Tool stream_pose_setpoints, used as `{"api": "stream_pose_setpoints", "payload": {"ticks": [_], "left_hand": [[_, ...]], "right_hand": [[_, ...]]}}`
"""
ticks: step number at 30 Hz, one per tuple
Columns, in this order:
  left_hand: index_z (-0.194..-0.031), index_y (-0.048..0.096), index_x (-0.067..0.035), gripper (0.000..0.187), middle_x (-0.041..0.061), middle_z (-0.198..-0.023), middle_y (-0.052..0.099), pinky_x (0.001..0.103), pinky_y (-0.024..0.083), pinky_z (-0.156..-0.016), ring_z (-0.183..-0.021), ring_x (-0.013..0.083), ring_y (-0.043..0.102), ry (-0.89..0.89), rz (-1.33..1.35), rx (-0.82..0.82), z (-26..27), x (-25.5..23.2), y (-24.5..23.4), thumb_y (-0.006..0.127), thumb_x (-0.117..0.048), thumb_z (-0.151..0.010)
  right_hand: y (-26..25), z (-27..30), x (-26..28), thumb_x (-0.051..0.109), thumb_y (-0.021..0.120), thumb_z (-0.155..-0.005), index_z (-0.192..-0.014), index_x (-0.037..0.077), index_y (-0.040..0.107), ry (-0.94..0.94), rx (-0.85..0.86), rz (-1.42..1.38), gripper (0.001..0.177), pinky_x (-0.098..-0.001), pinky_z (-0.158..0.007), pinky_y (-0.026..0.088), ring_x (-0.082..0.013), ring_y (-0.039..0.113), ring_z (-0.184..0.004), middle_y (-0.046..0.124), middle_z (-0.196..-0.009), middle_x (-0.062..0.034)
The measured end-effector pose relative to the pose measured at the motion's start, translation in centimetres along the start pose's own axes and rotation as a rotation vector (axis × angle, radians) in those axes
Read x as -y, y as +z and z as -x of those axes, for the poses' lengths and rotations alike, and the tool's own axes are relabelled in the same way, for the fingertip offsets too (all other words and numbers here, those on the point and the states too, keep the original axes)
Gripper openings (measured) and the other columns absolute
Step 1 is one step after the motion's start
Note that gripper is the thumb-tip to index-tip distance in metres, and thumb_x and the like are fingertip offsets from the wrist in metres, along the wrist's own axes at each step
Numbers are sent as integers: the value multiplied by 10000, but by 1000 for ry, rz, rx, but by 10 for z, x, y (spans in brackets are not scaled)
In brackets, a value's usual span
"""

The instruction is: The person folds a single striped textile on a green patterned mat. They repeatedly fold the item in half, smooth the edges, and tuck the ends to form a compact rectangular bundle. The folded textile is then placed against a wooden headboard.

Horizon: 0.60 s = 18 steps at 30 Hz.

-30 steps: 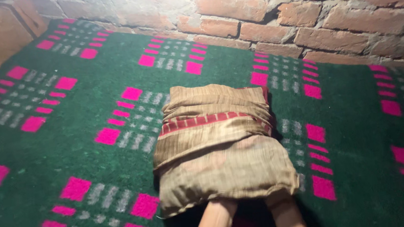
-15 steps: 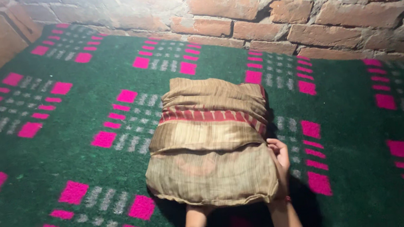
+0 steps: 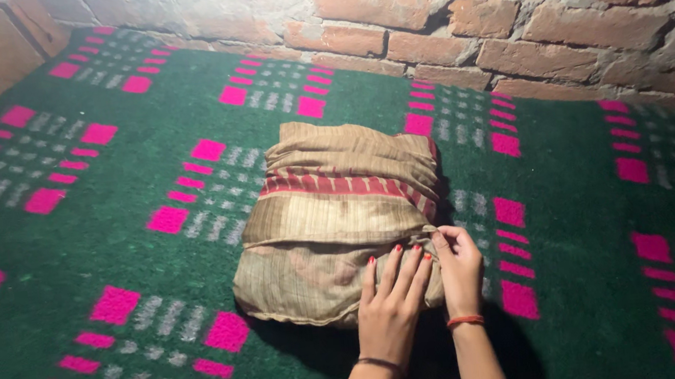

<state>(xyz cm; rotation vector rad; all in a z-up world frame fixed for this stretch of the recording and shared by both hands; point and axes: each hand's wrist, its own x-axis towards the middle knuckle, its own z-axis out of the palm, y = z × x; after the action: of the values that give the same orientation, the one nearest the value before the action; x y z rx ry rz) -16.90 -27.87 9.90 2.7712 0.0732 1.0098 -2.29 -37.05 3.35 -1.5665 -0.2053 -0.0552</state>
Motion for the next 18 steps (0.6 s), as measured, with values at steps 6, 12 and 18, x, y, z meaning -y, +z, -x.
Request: {"api": "stream_pose_setpoints", "payload": {"ticks": [6,12,18], "left_hand": [[-1447,586,-140,512,47,-1489,572,514,368,-1155,-1361,263,533,-45,35,-71,-8,6,8,543,-140,-937],[-1177,664,-88,274,90,-1116,658,436,497,-932,-1155,292,624,-150,57,-34,-34,21,18,590,-121,-916],[-883,701,-104,77,100,-852,681,441,506,-956,-939,288,668,-115,-4,153,-15,34,48,641,-152,-882]], "right_hand": [[-13,0,18,93,644,-999,-1026,5,675,44,170,-4,97,-251,-754,502,-74,608,-835,675,-900,-13],[-26,-1,54,90,630,-963,-996,22,682,115,486,-23,91,-238,-805,521,-66,644,-869,692,-900,8],[-37,5,76,114,723,-896,-930,8,707,239,805,37,112,-262,-786,548,-96,677,-824,725,-848,-22]]}}
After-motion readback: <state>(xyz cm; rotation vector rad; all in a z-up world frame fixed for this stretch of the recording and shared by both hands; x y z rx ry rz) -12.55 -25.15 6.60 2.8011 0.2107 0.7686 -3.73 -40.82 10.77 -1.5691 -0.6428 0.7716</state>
